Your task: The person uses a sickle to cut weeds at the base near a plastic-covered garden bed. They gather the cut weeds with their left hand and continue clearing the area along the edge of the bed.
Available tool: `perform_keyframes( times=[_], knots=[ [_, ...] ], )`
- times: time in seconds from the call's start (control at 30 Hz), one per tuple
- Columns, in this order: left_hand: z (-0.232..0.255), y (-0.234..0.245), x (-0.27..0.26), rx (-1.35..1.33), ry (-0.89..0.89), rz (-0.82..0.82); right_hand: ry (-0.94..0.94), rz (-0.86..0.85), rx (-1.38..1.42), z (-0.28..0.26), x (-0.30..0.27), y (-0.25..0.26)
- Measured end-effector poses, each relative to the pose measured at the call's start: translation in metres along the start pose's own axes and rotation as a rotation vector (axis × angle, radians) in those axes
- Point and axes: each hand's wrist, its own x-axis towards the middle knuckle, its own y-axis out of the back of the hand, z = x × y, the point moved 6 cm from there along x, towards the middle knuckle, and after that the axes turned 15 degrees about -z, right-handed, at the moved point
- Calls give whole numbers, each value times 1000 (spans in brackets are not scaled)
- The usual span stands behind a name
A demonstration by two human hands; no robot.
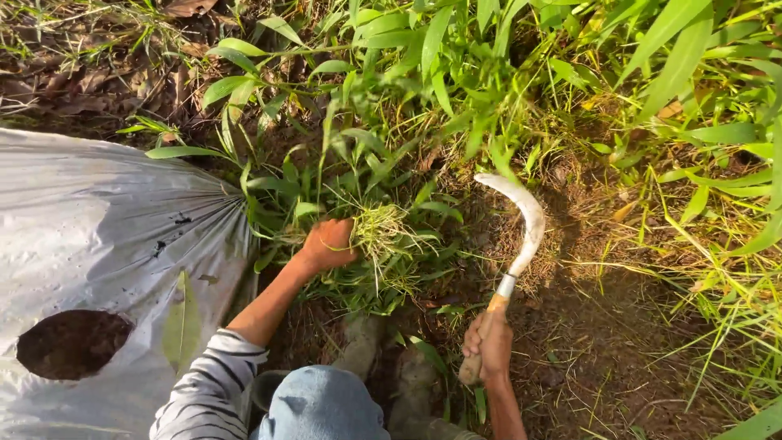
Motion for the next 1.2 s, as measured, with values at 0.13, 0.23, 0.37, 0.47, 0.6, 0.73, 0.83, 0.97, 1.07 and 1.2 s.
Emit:
perform_keyframes(
  times=[0.13, 0.23, 0.37, 0.47, 0.6, 0.73, 0.83, 0.97, 1.07, 1.2],
  knots=[
    [-3, 9, -13, -316, 137, -52, 1, -40, -71, -2, 18, -10],
    [3, 17, -7, -189, 159, -4, 43, -93, -200, -11, 29, -30],
    [55, 44, -54, 360, 97, 92, 83, -229, -222, -5, 44, -53],
    [60, 43, -66, 390, -156, 80, -99, -317, -311, -5, 32, -78],
    [52, 17, -84, 514, -157, -52, -213, -413, -429, 19, 20, -81],
    [35, -18, -57, 509, -258, 513, -194, -315, -497, -12, 20, -78],
    [20, -31, -40, 459, -284, 825, -90, -189, -521, -24, 44, -59],
    [16, -31, -17, 272, -228, 286, -117, -20, -605, -37, 57, -56],
    [21, -9, -21, 325, -188, 198, -246, -50, -701, 2, 52, -58],
    [17, 16, -28, 129, -255, 466, -299, -91, -662, 6, 36, -56]
  ],
)
